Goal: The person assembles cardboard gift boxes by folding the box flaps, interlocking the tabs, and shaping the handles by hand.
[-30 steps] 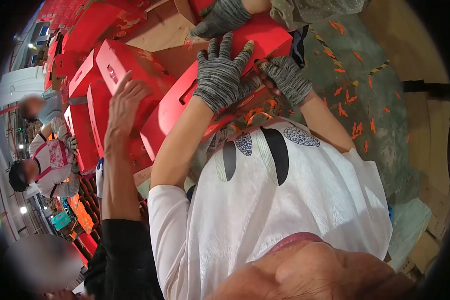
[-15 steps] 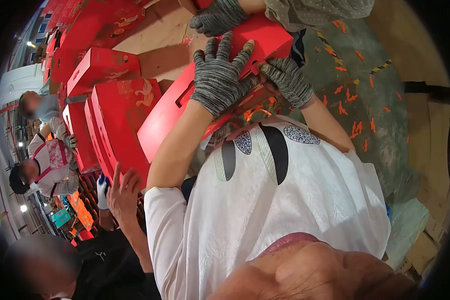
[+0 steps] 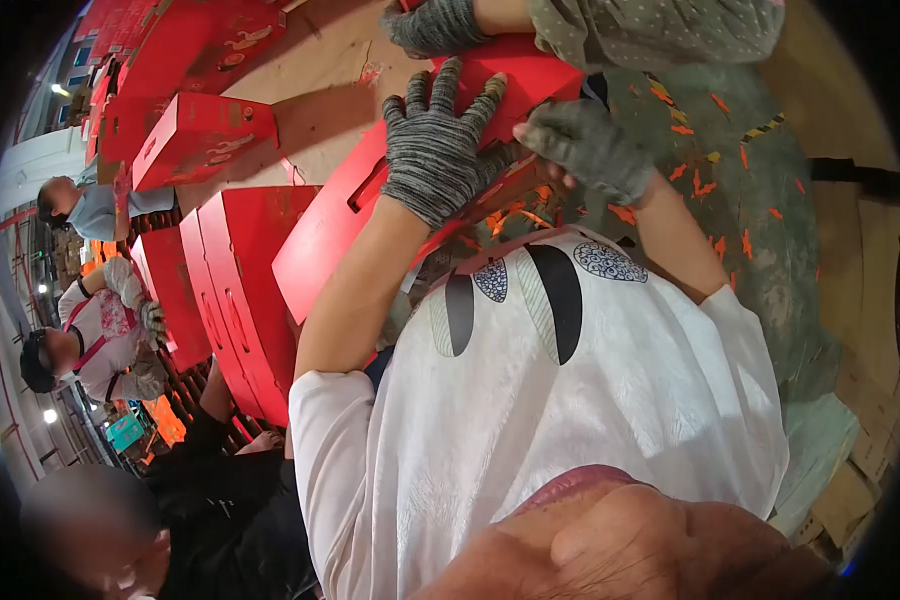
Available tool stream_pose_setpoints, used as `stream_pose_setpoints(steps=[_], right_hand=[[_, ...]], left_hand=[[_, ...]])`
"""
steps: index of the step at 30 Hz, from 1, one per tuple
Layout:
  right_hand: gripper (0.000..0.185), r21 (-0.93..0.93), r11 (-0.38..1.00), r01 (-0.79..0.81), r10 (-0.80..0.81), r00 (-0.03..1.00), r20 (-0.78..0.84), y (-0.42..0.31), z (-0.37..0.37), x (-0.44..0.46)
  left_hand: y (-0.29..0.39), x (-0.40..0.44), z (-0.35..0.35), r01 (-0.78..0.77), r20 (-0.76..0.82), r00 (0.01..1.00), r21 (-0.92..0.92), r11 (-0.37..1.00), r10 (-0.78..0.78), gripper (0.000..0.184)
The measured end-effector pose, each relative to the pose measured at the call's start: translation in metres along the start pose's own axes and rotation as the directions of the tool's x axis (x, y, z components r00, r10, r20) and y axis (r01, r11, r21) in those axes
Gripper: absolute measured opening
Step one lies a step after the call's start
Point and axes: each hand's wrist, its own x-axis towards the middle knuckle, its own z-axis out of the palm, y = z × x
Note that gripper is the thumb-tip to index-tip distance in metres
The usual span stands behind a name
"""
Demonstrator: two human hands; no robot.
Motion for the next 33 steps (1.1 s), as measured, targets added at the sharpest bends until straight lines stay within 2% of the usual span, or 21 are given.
stream_pose_setpoints(steps=[1,2,3,4,5,8,12,13,14,16,18,20,22,23,24,26,28,30,31,32,33], right_hand=[[0.022,-0.116,0.993,0.009,-0.005,1.000,0.030,-0.002,-0.008,-0.002],[0.022,-0.123,0.992,0.012,-0.008,0.999,0.040,0.004,-0.015,-0.001],[0.023,-0.387,0.874,0.293,-0.330,0.943,-0.032,0.013,-0.021,0.003],[0.025,-0.626,0.612,0.483,-0.626,0.780,-0.011,0.022,-0.027,0.008],[0.032,-0.776,0.406,0.482,-0.720,0.692,0.054,0.026,-0.030,0.014],[0.037,-0.823,0.289,0.489,-0.720,0.677,0.150,0.018,-0.030,0.023],[0.048,-0.749,0.275,0.602,-0.719,0.647,0.256,0.018,-0.026,0.045],[0.053,-0.688,0.373,0.622,-0.720,0.662,0.208,0.028,-0.024,0.054],[0.059,-0.617,0.463,0.636,-0.715,0.680,0.163,0.033,-0.023,0.060],[0.067,-0.554,0.487,0.675,-0.706,0.677,0.205,0.037,-0.026,0.058],[0.068,-0.728,0.266,0.632,-0.705,0.642,0.300,0.038,-0.028,0.058],[0.066,-0.676,0.318,0.665,-0.729,0.627,0.274,0.044,-0.023,0.060],[0.061,-0.636,0.408,0.655,-0.729,0.653,0.204,0.044,-0.019,0.059],[0.061,-0.676,0.359,0.643,-0.744,0.635,0.209,0.043,-0.019,0.058],[0.061,-0.670,0.358,0.651,-0.748,0.629,0.211,0.043,-0.020,0.056],[0.061,-0.717,0.384,0.581,-0.693,0.695,0.193,0.041,-0.022,0.050],[0.059,-0.733,0.369,0.572,-0.688,0.698,0.198,0.027,-0.017,0.047],[0.056,-0.777,0.480,0.407,-0.501,0.855,0.139,0.011,-0.013,0.038],[0.049,-0.800,0.422,0.426,-0.559,0.817,0.140,0.015,-0.009,0.039],[0.049,-0.804,0.415,0.426,-0.562,0.815,0.142,0.004,0.003,0.036],[0.044,-0.785,0.337,0.520,-0.605,0.758,0.243,-0.013,0.024,0.029]], left_hand=[[0.002,0.000,-0.001,-0.002,-0.017,1.000,0.000,1.000,0.002,0.068],[0.003,-0.001,-0.001,0.002,-0.035,0.999,-0.002,1.000,-0.002,0.065],[0.002,-0.002,0.000,0.015,-0.034,0.999,-0.002,1.000,-0.015,0.065],[-0.001,0.000,0.002,0.007,-0.025,1.000,0.004,1.000,-0.007,0.062],[-0.004,0.001,0.003,-0.001,-0.021,1.000,0.015,1.000,0.002,0.060],[0.000,0.001,0.004,0.028,0.029,0.999,0.078,0.997,-0.031,0.061],[-0.004,-0.003,0.003,-0.008,-0.004,1.000,0.032,0.999,0.009,0.059],[-0.009,-0.007,0.002,-0.062,-0.067,0.996,0.041,0.997,0.064,0.067],[-0.015,-0.013,0.000,-0.038,-0.072,0.997,0.046,0.998,0.041,0.067],[-0.027,-0.031,-0.006,0.014,-0.105,0.994,-0.216,0.976,-0.037,0.082],[-0.042,-0.060,-0.035,0.221,0.172,0.968,-0.230,0.948,-0.183,0.096],[-0.067,-0.098,-0.056,0.373,0.349,0.898,-0.289,0.882,-0.266,0.101],[-0.095,-0.148,-0.056,0.328,0.307,0.921,-0.283,0.901,-0.239,0.107],[-0.102,-0.165,-0.059,0.319,0.301,0.926,-0.299,0.899,-0.228,0.111],[-0.106,-0.179,-0.062,0.325,0.302,0.924,-0.291,0.900,-0.236,0.111],[-0.107,-0.200,-0.068,0.283,0.307,0.927,-0.190,0.940,-0.217,0.112],[-0.109,-0.212,-0.070,0.319,0.283,0.924,-0.201,0.926,-0.257,0.103],[-0.122,-0.220,-0.065,0.284,0.260,0.938,-0.192,0.939,-0.230,0.091],[-0.125,-0.221,-0.064,0.255,0.213,0.955,-0.236,0.938,-0.206,0.080],[-0.127,-0.222,-0.061,0.254,0.205,0.957,-0.238,0.938,-0.207,0.080],[-0.126,-0.220,-0.058,0.226,0.177,0.966,-0.216,0.950,-0.189,0.077]])
